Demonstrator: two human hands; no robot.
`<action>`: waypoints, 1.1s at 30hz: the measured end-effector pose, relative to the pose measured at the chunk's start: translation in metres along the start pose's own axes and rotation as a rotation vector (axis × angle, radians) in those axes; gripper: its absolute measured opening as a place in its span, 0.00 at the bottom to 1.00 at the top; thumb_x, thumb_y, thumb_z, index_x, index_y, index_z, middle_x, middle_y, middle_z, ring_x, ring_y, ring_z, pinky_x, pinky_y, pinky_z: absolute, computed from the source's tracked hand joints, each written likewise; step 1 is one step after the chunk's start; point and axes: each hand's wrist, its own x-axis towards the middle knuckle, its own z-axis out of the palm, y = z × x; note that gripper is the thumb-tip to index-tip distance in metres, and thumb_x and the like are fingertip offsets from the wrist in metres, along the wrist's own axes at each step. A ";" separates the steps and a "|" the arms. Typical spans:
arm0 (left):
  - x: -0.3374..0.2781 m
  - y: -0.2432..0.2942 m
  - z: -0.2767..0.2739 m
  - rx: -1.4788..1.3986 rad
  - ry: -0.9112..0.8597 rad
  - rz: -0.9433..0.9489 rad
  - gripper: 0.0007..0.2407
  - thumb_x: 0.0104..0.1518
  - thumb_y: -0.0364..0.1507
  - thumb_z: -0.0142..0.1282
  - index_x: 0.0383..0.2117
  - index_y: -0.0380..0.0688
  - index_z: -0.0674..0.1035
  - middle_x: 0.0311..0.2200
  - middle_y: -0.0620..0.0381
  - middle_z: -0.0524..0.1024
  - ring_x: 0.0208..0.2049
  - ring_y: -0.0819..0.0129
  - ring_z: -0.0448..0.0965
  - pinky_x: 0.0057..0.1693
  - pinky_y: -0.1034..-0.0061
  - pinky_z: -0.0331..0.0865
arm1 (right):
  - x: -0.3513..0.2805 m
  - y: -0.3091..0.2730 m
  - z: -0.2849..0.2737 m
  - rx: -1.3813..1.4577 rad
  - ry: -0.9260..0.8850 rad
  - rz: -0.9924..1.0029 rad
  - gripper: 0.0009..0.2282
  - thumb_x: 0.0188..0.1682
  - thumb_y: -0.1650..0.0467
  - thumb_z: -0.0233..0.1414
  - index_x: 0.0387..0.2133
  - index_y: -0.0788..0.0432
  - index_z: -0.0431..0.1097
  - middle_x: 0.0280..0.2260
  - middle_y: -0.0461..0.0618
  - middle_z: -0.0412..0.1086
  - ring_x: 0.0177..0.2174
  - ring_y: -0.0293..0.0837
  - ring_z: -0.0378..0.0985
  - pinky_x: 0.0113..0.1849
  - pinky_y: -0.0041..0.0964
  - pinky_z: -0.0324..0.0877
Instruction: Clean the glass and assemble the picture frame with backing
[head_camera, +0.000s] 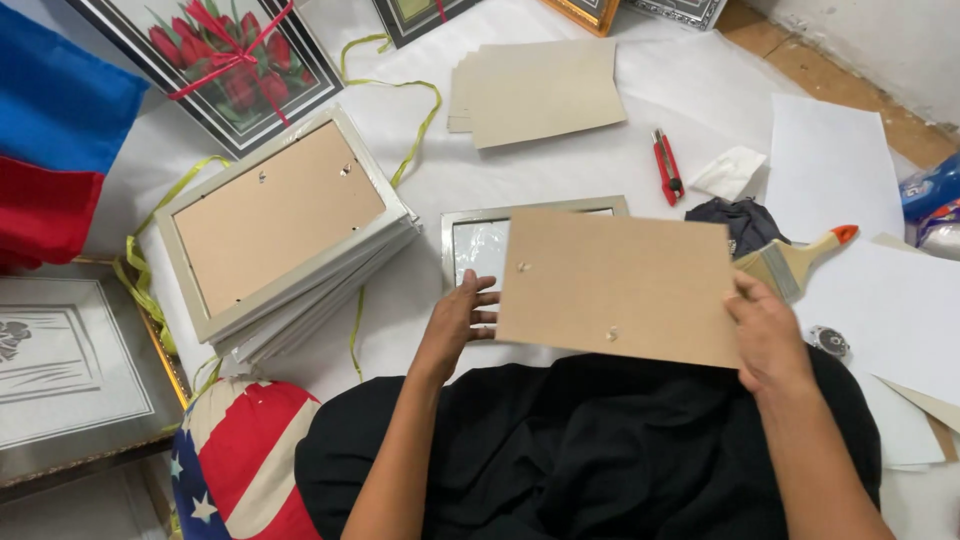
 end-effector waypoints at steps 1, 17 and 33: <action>-0.005 0.003 -0.010 0.033 0.037 0.009 0.34 0.55 0.51 0.42 0.54 0.29 0.76 0.46 0.37 0.79 0.36 0.61 0.79 0.41 0.72 0.75 | -0.001 -0.003 0.020 0.002 -0.098 0.040 0.22 0.53 0.81 0.40 0.63 0.63 0.59 0.55 0.61 0.66 0.48 0.46 0.70 0.47 0.32 0.65; 0.063 -0.095 -0.062 0.741 0.322 0.037 0.16 0.57 0.35 0.52 0.45 0.41 0.84 0.30 0.49 0.84 0.39 0.49 0.84 0.46 0.60 0.78 | 0.037 0.054 0.080 -1.020 -0.134 -0.064 0.30 0.40 0.59 0.56 0.58 0.56 0.71 0.34 0.57 0.81 0.38 0.59 0.84 0.35 0.53 0.78; 0.018 -0.039 0.005 1.271 -0.078 0.316 0.39 0.45 0.42 0.68 0.67 0.48 0.64 0.67 0.40 0.57 0.69 0.43 0.52 0.69 0.43 0.45 | 0.049 0.065 0.099 -1.176 -0.159 -0.049 0.28 0.49 0.61 0.48 0.62 0.62 0.68 0.51 0.73 0.73 0.53 0.70 0.74 0.49 0.61 0.72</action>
